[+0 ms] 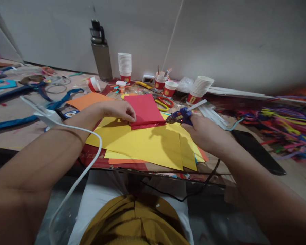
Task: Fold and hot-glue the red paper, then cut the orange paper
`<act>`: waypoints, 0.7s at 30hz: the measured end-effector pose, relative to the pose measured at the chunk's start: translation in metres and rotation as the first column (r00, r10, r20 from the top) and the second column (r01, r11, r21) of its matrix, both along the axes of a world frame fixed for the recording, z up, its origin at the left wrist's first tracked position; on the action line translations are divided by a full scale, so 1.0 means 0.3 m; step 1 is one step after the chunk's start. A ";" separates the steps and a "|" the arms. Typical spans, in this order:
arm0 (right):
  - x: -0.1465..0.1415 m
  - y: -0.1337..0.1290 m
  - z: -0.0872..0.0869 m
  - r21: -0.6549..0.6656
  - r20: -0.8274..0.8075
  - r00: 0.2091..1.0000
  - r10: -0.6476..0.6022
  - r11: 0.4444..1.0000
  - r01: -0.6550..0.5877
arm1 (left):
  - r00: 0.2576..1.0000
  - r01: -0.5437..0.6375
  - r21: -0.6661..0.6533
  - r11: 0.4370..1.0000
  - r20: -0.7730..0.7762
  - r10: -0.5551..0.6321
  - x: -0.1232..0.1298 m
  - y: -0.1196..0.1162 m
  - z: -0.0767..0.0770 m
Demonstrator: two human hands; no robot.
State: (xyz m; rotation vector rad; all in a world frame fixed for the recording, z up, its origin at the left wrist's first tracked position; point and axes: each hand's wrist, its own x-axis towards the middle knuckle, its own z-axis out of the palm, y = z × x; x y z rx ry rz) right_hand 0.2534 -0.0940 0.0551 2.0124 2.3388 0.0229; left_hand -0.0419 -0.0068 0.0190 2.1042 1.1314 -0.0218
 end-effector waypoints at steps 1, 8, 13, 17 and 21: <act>0.000 -0.001 0.000 0.000 0.000 1.000 -0.005 1.000 0.005 | 1.000 0.002 0.001 1.000 -0.001 -0.002 -0.001 0.001 -0.001; 0.012 -0.014 0.007 -0.026 -0.006 1.000 -0.030 0.999 0.030 | 1.000 0.016 0.007 1.000 0.007 -0.016 -0.003 0.006 -0.008; 0.013 -0.020 0.009 -0.027 -0.021 0.997 -0.068 0.997 0.067 | 1.000 0.010 -0.003 1.000 -0.009 -0.010 0.000 0.003 -0.003; 0.036 -0.015 -0.004 -0.003 -0.135 0.989 -0.057 0.998 0.057 | 0.999 0.024 0.035 0.999 -0.025 -0.023 0.001 -0.001 -0.001; 0.104 0.002 -0.046 -0.056 -0.501 0.864 -0.053 0.998 0.029 | 1.000 0.024 0.006 1.000 -0.001 -0.024 0.004 0.001 -0.007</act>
